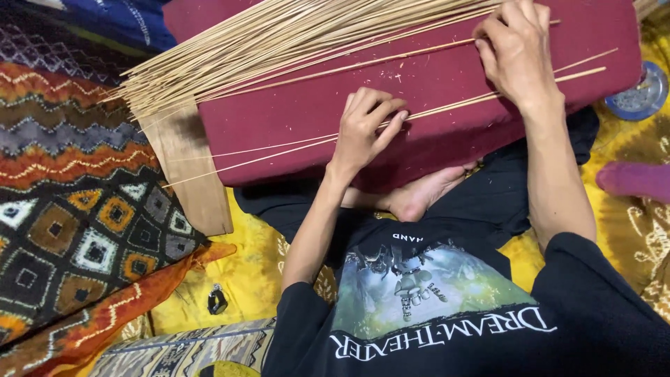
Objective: Picking up thin wooden sticks from a pile and placing them onto a red mat for sorting or preparation.
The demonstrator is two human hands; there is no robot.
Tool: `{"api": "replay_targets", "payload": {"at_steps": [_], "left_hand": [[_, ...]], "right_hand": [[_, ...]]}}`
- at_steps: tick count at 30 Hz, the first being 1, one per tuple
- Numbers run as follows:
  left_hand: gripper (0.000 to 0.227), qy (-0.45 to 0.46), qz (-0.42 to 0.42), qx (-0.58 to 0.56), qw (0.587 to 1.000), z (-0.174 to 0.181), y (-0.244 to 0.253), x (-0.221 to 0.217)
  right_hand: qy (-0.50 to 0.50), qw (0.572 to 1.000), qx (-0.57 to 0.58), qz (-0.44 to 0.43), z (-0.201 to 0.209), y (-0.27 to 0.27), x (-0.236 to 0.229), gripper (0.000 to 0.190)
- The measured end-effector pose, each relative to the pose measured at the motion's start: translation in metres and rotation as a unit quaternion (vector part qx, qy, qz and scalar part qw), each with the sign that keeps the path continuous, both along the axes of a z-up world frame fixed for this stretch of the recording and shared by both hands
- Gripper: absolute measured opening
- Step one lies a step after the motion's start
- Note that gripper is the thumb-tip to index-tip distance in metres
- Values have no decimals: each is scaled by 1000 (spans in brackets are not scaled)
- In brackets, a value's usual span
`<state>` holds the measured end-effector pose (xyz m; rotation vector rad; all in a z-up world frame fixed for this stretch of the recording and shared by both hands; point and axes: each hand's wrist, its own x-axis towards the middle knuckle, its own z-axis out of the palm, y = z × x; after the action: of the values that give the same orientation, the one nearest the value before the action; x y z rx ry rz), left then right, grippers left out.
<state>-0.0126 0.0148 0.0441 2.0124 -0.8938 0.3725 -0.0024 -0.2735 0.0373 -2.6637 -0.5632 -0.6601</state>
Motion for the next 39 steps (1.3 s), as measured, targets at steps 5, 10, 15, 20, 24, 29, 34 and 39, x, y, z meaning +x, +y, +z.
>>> {"api": "replay_targets", "payload": {"at_steps": [5, 10, 15, 20, 24, 29, 34, 39], "left_hand": [[14, 38, 16, -58, 997, 6, 0, -2], [18, 168, 42, -107, 979, 5, -13, 5], [24, 361, -15, -378, 852, -29, -30, 41], [11, 298, 18, -445, 844, -29, 3, 62], [11, 292, -37, -462, 837, -27, 22, 66], [11, 275, -41, -473, 836, -24, 9, 71], [12, 269, -20, -477, 836, -23, 8, 68], [9, 267, 11, -451, 852, -21, 13, 63]], "right_hand": [[-25, 999, 34, -10, 8, -6, -14, 10], [-49, 994, 98, 0, 8, 13, -11, 13], [-104, 988, 72, 83, 19, 60, 17, 16], [-53, 986, 143, 69, 12, 35, 34, 10], [142, 832, 529, 83, -7, 18, 36, 22], [166, 665, 708, 168, -13, 49, 50, 18], [158, 634, 734, 183, -26, 55, 58, 17], [149, 639, 735, 173, -29, 56, 55, 23]]}}
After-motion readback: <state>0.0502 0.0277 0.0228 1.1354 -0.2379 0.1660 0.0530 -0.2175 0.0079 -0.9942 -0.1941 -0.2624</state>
